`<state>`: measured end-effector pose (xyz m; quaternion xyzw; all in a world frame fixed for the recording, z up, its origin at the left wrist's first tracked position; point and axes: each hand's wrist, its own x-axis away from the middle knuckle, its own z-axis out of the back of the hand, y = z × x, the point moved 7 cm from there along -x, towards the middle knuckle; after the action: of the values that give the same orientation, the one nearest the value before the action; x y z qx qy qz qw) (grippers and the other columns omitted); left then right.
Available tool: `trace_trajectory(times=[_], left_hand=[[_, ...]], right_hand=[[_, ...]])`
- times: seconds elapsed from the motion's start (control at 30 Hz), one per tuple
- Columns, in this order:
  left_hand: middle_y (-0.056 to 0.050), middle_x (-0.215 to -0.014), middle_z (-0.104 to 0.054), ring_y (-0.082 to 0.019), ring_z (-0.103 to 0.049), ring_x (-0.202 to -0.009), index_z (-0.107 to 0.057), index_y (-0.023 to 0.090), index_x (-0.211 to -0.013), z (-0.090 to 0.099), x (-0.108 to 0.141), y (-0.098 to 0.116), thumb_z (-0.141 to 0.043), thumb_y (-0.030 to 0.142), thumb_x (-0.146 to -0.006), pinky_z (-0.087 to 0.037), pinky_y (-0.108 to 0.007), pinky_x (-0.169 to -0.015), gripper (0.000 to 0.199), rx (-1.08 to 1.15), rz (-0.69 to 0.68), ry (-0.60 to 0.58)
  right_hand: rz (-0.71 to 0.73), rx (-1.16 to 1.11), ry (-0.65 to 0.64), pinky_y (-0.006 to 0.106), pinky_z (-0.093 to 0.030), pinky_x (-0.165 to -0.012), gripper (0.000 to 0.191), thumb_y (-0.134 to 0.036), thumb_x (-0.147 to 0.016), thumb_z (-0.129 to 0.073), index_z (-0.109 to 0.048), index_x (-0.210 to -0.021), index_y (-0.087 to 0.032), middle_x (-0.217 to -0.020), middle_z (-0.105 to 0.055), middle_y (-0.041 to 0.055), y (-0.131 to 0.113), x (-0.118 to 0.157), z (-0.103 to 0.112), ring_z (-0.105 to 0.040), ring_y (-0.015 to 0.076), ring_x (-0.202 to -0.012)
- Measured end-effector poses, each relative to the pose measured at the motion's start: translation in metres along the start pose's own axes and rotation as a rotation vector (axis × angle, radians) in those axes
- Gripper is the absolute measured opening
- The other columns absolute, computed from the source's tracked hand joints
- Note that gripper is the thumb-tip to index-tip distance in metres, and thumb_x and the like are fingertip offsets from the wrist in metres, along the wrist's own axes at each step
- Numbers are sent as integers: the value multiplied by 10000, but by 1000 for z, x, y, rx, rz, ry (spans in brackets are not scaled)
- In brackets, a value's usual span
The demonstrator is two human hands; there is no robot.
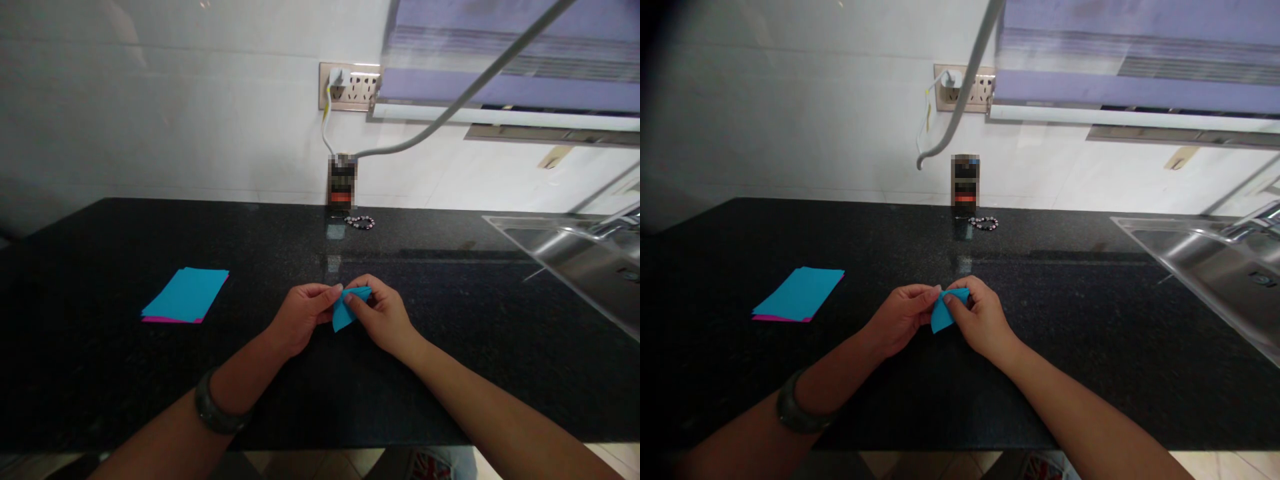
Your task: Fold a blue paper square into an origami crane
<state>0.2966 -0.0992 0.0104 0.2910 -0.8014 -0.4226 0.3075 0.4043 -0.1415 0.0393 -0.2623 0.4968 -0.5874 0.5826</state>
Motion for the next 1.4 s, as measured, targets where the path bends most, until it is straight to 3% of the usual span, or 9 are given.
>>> trace_trajectory(times=[0.2, 0.43, 1.13, 1.4], left_hand=[[-30, -676, -638, -117, -583, -616, -647, 112, -763, 5, -1, -3, -698, 275, -635, -477, -266, -611, 213, -43, 0, 25], [-34, -674, -647, -125, -583, -613, -661, 121, -767, 8, -1, -1, -711, 302, -608, -471, -279, -625, 247, -41, -13, 61], [-27, -638, -644, -112, -546, -540, -678, 136, -762, 8, 4, 10, -674, 346, -636, -433, -226, -503, 245, -327, -106, 124], [-18, -604, -635, -109, -532, -506, -676, 140, -738, 6, 4, 13, -672, 321, -632, -418, -224, -482, 209, -375, -121, 139]], right_hand=[[78, 11, 11, 253, -423, -612, 40, -198, -751, -533, -563, -774, -186, -735, -546, 13, -5, -2, 2, -520, 131, -691], [-77, -141, 16, 247, -427, -551, 119, -265, -747, -547, -572, -820, -174, -713, -574, 18, 4, -2, 2, -506, 120, -604], [-52, -64, -6, 237, -420, -562, 184, -287, -818, -452, -600, -815, -178, -702, -575, 20, 1, -1, 2, -521, 125, -643], [-83, -105, 49, 233, -406, -508, 176, -301, -799, -477, -579, -881, -183, -674, -570, 12, 3, -2, 6, -514, 119, -576]])
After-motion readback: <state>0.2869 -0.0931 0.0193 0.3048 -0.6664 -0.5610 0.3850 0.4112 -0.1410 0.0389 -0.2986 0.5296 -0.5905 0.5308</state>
